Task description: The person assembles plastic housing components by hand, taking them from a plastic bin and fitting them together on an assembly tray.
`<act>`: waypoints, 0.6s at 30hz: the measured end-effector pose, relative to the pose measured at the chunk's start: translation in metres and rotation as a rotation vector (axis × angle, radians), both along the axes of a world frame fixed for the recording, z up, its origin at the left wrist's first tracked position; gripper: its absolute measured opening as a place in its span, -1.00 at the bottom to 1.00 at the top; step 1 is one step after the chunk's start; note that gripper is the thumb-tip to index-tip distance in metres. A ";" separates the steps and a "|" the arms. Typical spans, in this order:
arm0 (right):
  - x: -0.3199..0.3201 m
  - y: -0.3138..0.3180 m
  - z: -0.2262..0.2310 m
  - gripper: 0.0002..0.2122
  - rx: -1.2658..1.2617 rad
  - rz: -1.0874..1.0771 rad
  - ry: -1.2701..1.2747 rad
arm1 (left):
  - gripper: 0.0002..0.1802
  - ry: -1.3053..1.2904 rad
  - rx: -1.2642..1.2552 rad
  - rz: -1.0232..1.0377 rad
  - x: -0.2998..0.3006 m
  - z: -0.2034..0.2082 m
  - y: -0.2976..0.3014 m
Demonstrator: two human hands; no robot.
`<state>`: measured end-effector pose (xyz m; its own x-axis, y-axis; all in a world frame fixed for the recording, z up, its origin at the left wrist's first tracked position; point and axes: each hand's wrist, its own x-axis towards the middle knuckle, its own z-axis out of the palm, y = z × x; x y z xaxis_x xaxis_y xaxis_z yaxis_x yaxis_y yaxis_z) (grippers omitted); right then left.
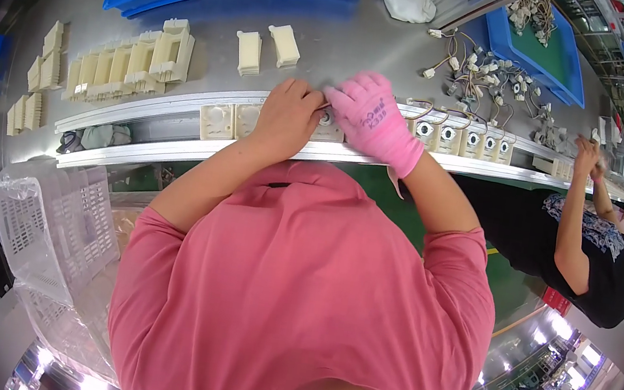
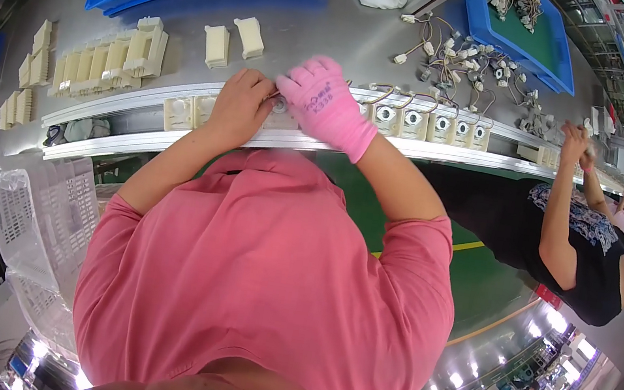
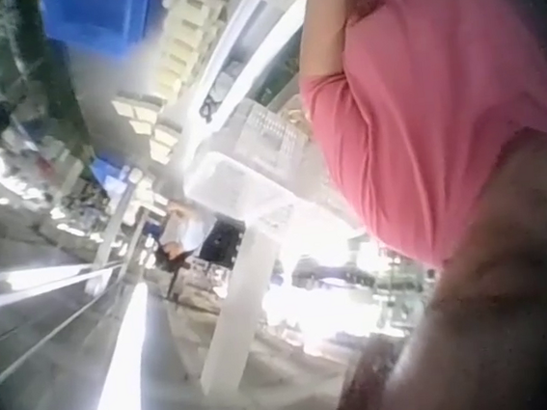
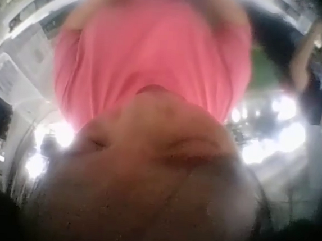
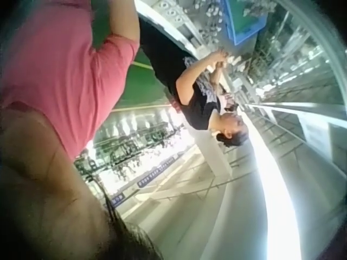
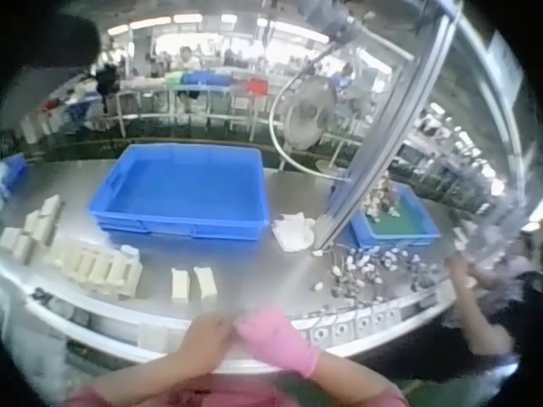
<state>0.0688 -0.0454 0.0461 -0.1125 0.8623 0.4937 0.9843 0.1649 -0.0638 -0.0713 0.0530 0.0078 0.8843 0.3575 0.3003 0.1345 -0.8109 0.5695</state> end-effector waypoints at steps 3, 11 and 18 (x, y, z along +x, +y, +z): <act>0.011 -0.001 -0.001 -0.78 -0.405 0.070 -0.049 | -0.86 -0.012 0.020 -0.027 0.003 -0.003 0.003; -0.004 0.011 0.023 -0.79 -0.976 -0.102 0.034 | -0.90 -0.040 -0.039 0.009 0.003 -0.006 0.001; 0.012 0.010 0.004 -0.81 -0.765 -0.101 0.306 | -0.91 -0.016 -0.063 0.042 0.005 -0.002 -0.001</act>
<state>0.0809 -0.0358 0.0502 0.0275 0.9711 -0.2372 0.9129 -0.1210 -0.3897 -0.0662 0.0515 0.0057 0.8635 0.4125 0.2901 0.1579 -0.7675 0.6213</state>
